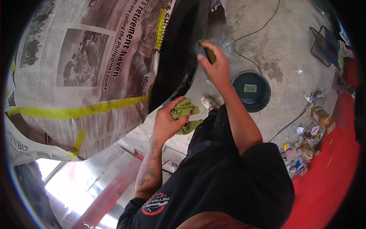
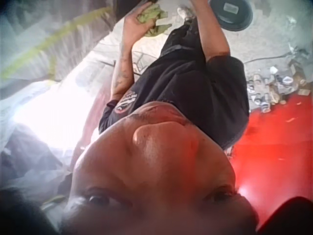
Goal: The person wets a cloth in a bucket of water, then sands a car panel with a sanding block and wipes the surface with the cloth.
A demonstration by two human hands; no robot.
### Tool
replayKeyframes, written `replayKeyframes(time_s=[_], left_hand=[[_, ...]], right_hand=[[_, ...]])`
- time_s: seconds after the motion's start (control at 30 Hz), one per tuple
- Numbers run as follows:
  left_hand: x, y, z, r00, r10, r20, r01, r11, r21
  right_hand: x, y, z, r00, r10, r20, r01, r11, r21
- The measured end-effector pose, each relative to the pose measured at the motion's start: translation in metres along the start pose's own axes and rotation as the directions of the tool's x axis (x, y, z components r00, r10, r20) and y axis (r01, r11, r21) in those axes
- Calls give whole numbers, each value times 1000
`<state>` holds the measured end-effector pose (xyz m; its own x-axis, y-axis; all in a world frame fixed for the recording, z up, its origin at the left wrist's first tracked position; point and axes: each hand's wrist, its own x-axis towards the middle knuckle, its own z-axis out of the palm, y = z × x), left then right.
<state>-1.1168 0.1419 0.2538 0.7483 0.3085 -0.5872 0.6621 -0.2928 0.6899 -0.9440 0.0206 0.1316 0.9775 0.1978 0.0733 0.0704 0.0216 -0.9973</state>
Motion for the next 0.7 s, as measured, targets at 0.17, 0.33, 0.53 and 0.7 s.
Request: replayKeyframes(time_s=[0.17,0.33,0.53,0.7], left_hand=[[-10,5,-11,986,116,-116,-91,974,206],[-11,4,-10,985,89,-148,-63,984,167],[-8,-9,-9,990,62,-128,-46,992,121],[-6,-10,-9,990,68,-124,-51,989,137]], right_hand=[[33,32,37,979,-169,-117,149,975,-164],[23,37,52,970,-193,-150,160,965,-206],[79,45,48,963,-200,-181,168,970,-176],[53,42,52,962,-222,-161,184,958,-219]])
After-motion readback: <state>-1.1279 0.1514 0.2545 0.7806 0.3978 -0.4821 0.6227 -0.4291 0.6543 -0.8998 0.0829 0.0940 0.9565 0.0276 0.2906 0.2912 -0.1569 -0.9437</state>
